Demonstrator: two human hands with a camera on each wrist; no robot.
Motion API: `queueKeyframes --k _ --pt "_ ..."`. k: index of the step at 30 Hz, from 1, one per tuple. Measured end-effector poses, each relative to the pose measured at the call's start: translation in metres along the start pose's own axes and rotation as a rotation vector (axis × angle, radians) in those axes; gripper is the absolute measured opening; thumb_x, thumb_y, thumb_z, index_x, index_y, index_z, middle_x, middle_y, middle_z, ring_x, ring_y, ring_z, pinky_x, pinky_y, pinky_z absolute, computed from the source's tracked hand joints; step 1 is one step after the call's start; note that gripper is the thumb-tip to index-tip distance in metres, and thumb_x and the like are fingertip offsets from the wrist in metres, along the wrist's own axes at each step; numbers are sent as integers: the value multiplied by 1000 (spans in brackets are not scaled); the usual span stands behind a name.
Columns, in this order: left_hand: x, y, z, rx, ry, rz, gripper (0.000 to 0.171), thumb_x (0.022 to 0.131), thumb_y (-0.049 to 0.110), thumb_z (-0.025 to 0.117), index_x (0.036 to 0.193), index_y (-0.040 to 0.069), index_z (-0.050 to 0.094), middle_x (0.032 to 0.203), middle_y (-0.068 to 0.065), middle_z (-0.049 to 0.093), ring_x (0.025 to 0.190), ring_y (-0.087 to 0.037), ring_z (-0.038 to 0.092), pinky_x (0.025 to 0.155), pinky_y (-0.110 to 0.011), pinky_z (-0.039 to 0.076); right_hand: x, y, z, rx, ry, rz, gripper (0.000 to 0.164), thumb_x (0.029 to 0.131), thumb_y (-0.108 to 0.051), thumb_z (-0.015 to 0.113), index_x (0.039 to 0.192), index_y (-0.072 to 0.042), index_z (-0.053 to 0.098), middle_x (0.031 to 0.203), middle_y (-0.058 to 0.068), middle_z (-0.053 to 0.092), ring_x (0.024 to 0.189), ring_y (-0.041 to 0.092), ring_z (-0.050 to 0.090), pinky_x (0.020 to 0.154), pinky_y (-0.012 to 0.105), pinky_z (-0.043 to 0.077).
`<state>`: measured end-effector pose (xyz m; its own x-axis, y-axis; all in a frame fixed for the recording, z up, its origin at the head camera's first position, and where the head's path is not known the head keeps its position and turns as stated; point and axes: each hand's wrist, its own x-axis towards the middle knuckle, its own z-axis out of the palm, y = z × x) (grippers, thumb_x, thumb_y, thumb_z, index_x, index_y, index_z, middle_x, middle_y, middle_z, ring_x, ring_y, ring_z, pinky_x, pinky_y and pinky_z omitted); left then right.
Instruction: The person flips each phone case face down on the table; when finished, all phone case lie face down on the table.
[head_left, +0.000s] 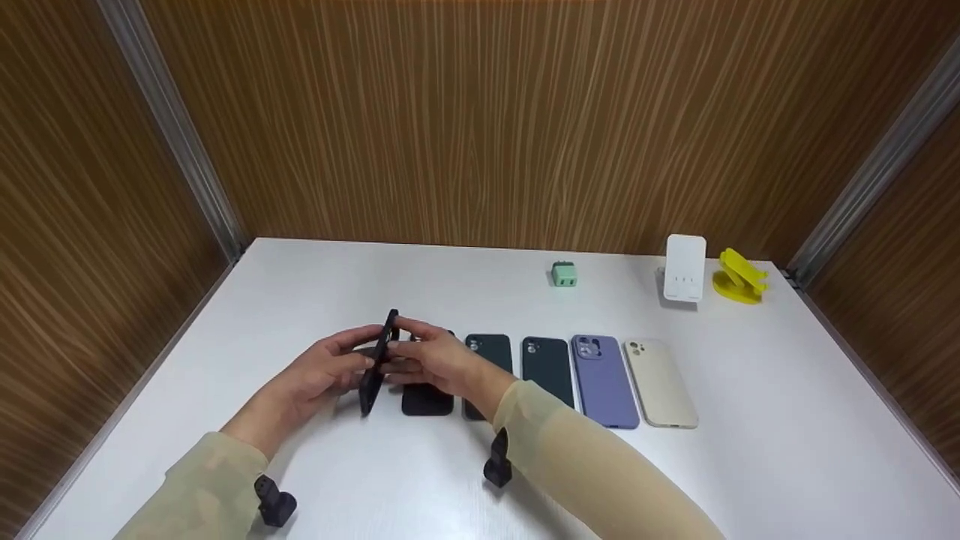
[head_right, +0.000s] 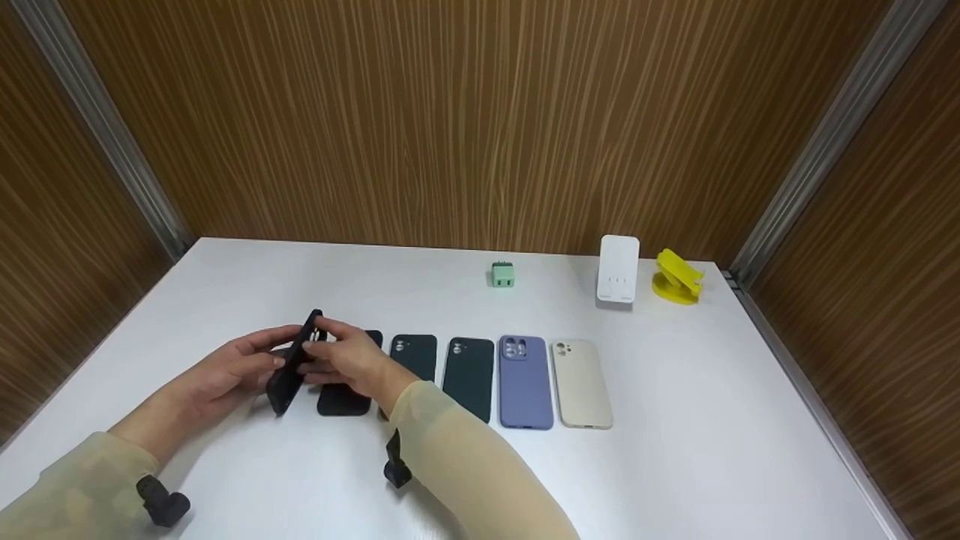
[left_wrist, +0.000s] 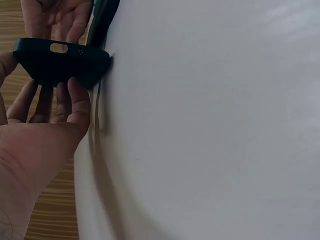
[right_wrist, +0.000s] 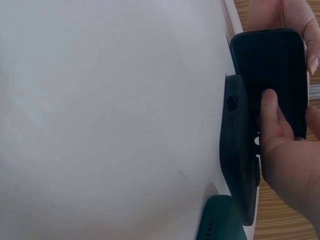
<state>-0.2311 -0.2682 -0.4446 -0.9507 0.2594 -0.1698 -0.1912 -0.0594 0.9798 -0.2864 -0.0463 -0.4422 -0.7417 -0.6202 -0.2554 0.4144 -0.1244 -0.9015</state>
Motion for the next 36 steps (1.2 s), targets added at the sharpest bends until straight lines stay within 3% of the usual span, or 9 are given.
queueKeyframes --k 6,14,26,31,36 --pt "1 0 1 14 1 0 60 101 9 71 158 7 50 152 -14 57 122 -24 64 97 -38 54 1 -1 1 -14 35 -1 61 105 -8 66 162 -18 46 116 18 76 110 31 75 97 45 59" --pt "4 -2 1 9 -7 29 62 99 -4 63 158 2 47 148 -16 57 114 -21 66 90 -36 56 1 -1 3 -21 43 -28 63 104 -10 69 162 -15 45 130 27 70 109 30 75 96 45 60" --pt "6 -5 5 173 67 25 57 100 5 70 155 11 56 160 -13 48 115 -21 65 90 -37 56 0 0 1 -39 58 -17 64 103 -8 69 162 -15 46 127 22 72 105 28 76 90 41 62" --pt "5 -5 7 202 94 21 60 100 5 71 157 13 53 162 -14 45 128 -26 61 94 -38 56 0 0 0 -39 59 -5 59 103 -9 69 158 -19 52 131 22 71 106 29 76 90 40 62" --pt "6 -5 8 180 103 36 75 100 6 72 165 8 35 167 -19 36 145 -36 49 97 -39 57 -2 -3 0 -40 57 -9 61 103 -7 68 159 -22 51 133 21 70 108 30 75 93 43 61"
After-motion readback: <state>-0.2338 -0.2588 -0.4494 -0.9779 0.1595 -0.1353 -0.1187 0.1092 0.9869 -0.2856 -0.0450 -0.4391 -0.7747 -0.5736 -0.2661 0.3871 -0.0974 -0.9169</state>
